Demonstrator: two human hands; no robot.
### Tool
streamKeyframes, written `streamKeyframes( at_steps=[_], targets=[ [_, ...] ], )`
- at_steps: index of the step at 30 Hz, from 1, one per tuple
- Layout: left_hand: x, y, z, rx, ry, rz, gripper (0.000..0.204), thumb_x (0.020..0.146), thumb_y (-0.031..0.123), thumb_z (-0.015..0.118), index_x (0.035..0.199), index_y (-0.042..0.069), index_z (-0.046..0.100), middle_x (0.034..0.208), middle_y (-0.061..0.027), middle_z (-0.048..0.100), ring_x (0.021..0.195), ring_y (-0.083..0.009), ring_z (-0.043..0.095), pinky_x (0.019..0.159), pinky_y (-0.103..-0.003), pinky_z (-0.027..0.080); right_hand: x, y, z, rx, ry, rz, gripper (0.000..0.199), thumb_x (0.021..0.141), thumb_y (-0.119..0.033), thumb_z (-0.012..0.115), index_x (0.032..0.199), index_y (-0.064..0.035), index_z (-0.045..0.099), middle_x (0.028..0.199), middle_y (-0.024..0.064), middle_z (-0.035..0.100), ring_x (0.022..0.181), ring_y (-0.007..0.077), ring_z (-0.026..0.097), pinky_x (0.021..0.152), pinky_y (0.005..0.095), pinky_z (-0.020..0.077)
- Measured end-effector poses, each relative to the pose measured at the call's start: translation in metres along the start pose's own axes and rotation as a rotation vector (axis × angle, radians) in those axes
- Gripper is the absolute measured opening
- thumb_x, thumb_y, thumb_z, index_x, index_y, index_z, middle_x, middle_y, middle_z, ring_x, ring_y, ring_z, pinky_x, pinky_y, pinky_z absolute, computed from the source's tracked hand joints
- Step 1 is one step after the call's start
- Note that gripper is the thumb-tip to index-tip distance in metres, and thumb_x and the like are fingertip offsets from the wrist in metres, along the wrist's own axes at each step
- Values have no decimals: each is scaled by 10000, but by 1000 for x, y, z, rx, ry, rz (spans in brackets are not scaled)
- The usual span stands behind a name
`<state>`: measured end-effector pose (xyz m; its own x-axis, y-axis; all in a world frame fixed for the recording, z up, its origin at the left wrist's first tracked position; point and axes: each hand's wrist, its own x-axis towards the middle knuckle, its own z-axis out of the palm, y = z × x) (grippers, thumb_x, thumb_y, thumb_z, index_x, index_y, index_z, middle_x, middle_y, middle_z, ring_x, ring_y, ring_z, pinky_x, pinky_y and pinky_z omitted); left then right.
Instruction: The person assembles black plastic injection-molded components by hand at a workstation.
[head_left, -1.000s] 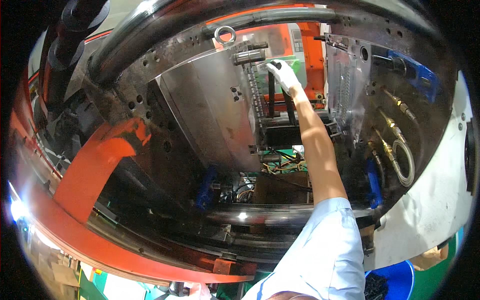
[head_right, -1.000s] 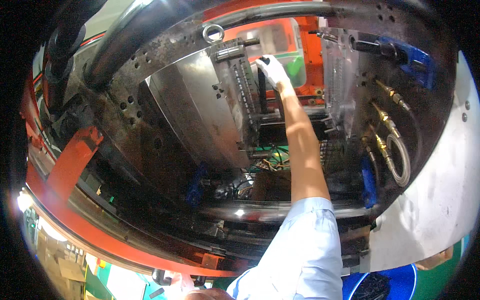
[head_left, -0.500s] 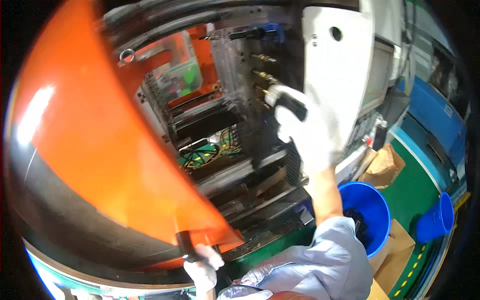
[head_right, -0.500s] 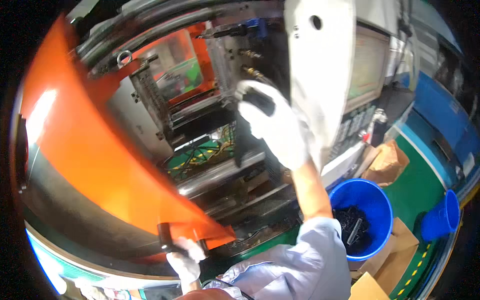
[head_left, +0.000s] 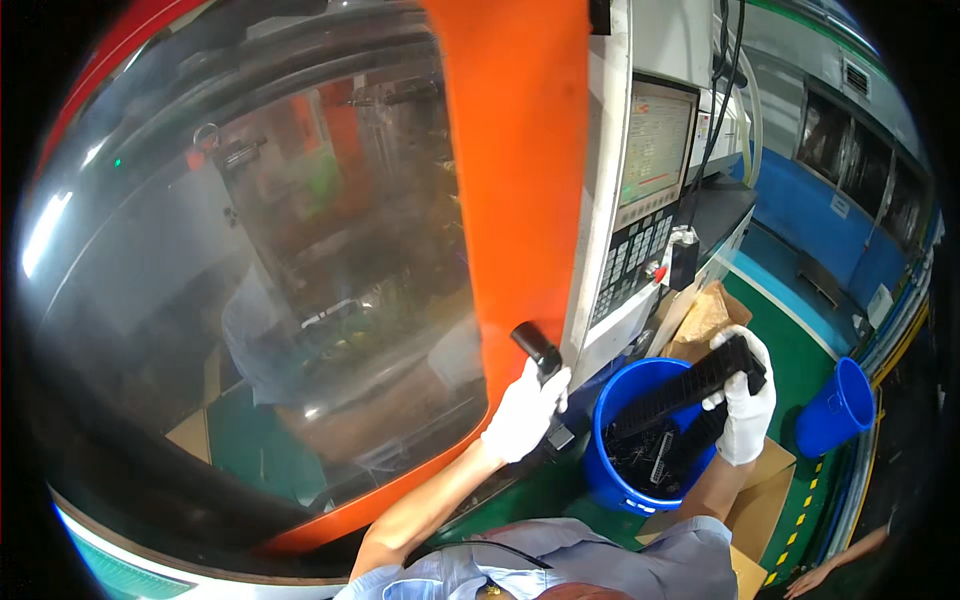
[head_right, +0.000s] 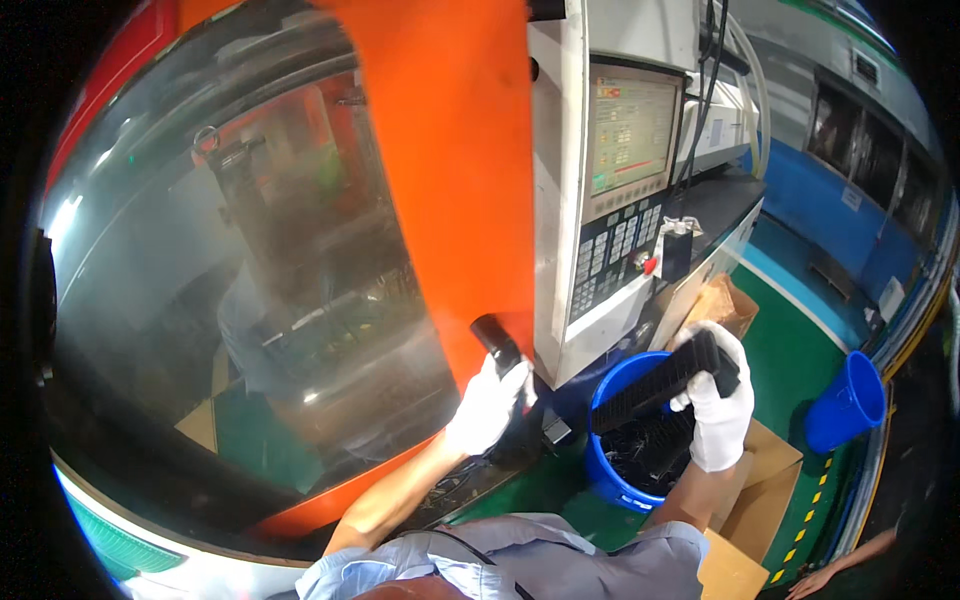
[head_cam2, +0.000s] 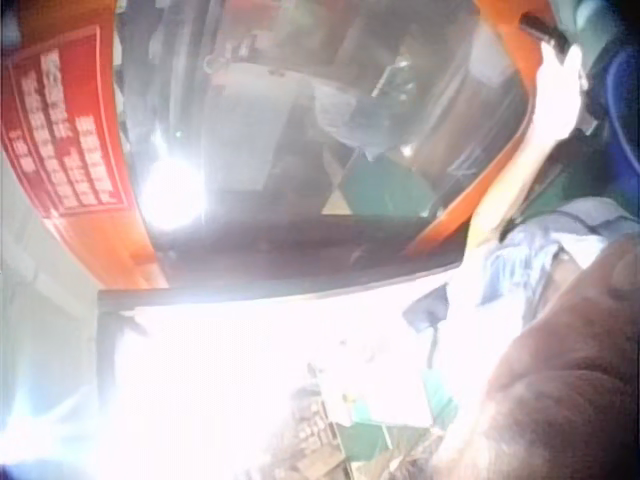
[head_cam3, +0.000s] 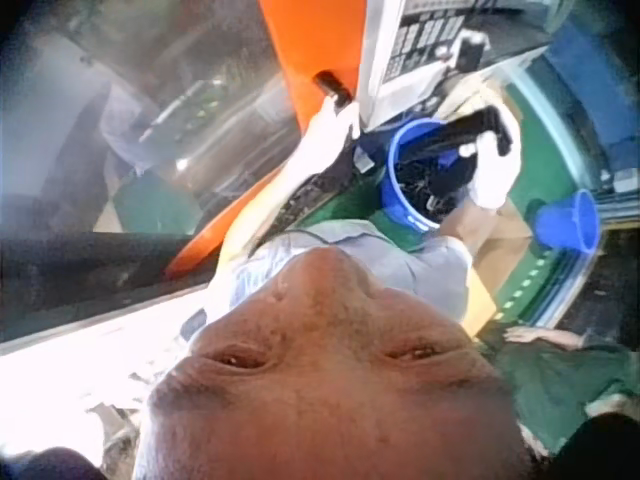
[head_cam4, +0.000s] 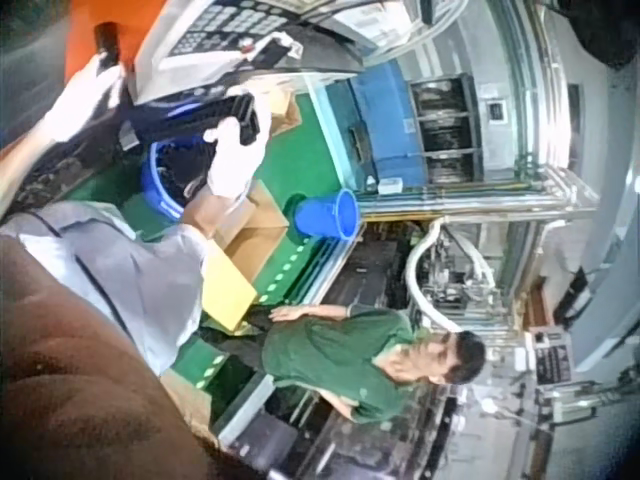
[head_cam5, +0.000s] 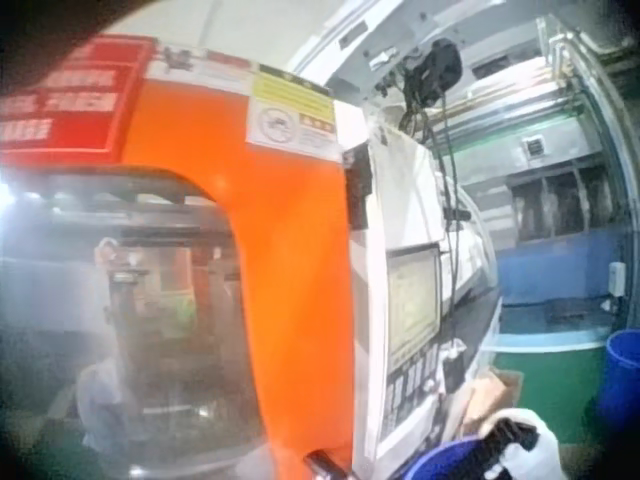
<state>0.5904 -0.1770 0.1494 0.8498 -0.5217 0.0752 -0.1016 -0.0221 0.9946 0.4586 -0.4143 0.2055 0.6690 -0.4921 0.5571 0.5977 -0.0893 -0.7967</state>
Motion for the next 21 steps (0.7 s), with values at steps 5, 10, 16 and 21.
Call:
streamKeyframes(
  at_steps=[5, 10, 16, 21],
  targets=[
    [36, 14, 24, 77, -39, -68, 433, 1026, 395, 500, 1225, 12, 464, 818, -115, 605, 757, -221, 620, 694, -373, 508, -11, 8, -31, -156, 0, 6, 766, 789, -514, 802, 1266, 25, 542, 1088, 93, 632, 827, 123, 618, 571, 187, 499],
    [54, 6, 28, 368, -6, 278, 497, 1010, 451, 455, 1206, -4, 487, 935, -307, 620, 828, -445, 652, 693, -503, 527, 26, 34, -6, -237, -59, -36, 486, 960, -318, 570, 1323, 3, 535, 1086, 152, 655, 840, 178, 648, 648, 266, 537],
    [88, -21, 33, 547, 280, 553, 399, 933, 466, 623, 1023, 77, 624, 698, -126, 620, 585, -324, 585, 510, -420, 448, 43, 94, 108, -69, -695, -35, 445, 939, -303, 555, 1251, 14, 552, 1055, 159, 645, 838, 198, 648, 672, 292, 547],
    [86, -21, 41, 603, 174, 509, 518, 950, 562, 476, 1071, 66, 568, 863, -232, 659, 785, -421, 633, 692, -512, 474, 30, 87, 131, 68, -879, 26, 414, 921, -291, 542, 1190, 22, 567, 1030, 165, 638, 837, 215, 647, 693, 313, 556]
  ],
)
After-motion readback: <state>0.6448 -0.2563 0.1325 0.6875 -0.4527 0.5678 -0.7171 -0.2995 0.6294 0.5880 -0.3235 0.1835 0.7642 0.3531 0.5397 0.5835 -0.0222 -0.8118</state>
